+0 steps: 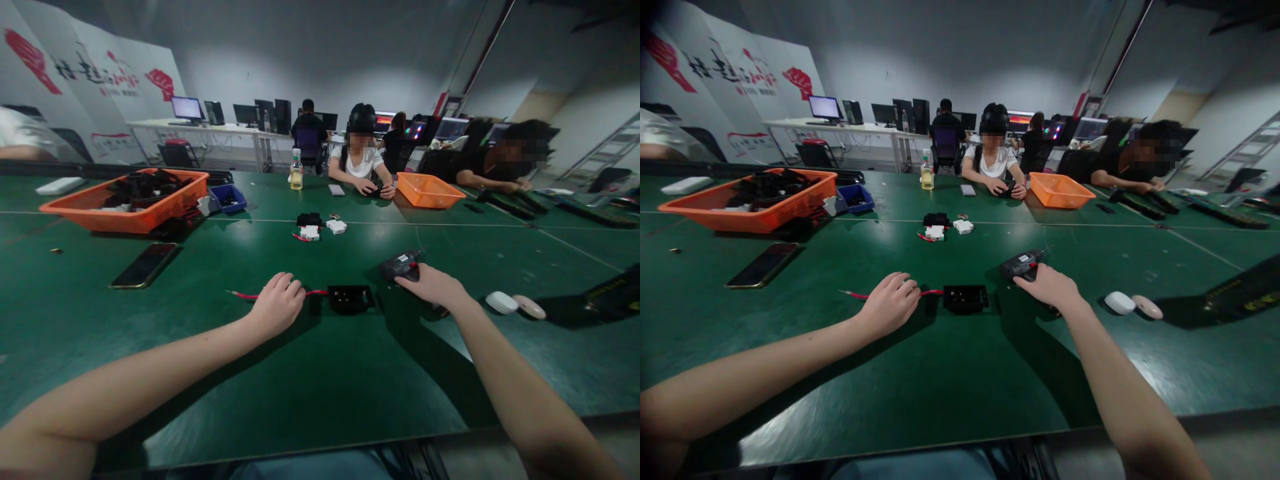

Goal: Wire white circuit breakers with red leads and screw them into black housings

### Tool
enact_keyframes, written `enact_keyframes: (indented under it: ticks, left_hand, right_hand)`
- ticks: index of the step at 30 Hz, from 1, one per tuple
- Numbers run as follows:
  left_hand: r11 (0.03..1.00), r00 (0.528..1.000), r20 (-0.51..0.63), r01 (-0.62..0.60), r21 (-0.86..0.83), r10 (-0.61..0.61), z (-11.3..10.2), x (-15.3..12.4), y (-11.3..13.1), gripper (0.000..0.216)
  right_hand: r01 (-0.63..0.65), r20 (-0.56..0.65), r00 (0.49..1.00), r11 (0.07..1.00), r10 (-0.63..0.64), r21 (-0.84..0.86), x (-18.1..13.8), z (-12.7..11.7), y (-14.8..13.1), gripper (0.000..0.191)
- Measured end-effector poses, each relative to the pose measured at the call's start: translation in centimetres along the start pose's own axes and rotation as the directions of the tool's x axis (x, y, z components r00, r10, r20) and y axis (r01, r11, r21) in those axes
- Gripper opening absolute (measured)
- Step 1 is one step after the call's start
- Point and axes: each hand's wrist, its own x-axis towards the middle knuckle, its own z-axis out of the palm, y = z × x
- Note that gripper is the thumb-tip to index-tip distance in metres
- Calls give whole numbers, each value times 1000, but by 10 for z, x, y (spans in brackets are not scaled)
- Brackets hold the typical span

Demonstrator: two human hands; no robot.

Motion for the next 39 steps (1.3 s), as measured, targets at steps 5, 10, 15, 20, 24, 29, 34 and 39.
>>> enact_keyframes:
  ticks: [5, 10, 15, 20, 24, 29, 34, 39]
  left_hand:
    - [999, 1000, -13, -5, 42, 5, 0, -3, 0, 21]
    - [997, 1000, 9, -10, 72, 10, 0, -3, 1, 21]
    - [998, 1000, 9, 1, 65, -2, 0, -2, 1, 20]
    - [998, 1000, 6, 8, 64, -8, 2, -4, 1, 18]
    - [998, 1000, 0, 12, 55, -12, 5, -5, -1, 17]
    - [998, 1000, 2, -13, 61, 13, 7, -5, -4, 16]
    - [997, 1000, -3, -20, 76, 21, 5, -7, -3, 16]
    - [997, 1000, -2, -14, 77, 14, 5, -6, -2, 15]
  right_hand:
    - [-94, 7, 995, 995, 95, -44, 3, 6, -4, 68]
    - [-125, 32, 992, 992, 124, 14, 8, 8, -1, 69]
    - [-58, 63, 997, 984, 48, 168, 7, -4, 4, 53]
    - [-46, 64, 998, 678, -2, 734, -14, -32, -10, 46]
    - [-19, 58, 991, 299, -123, 954, -58, -70, -37, 40]
    - [-301, 286, 918, -14, -276, 954, -122, -112, -76, 30]
    - [-514, 501, 832, 7, -237, 858, -149, -124, -100, 28]
    - [-523, 532, 829, 101, -171, 847, -152, -124, -106, 27]
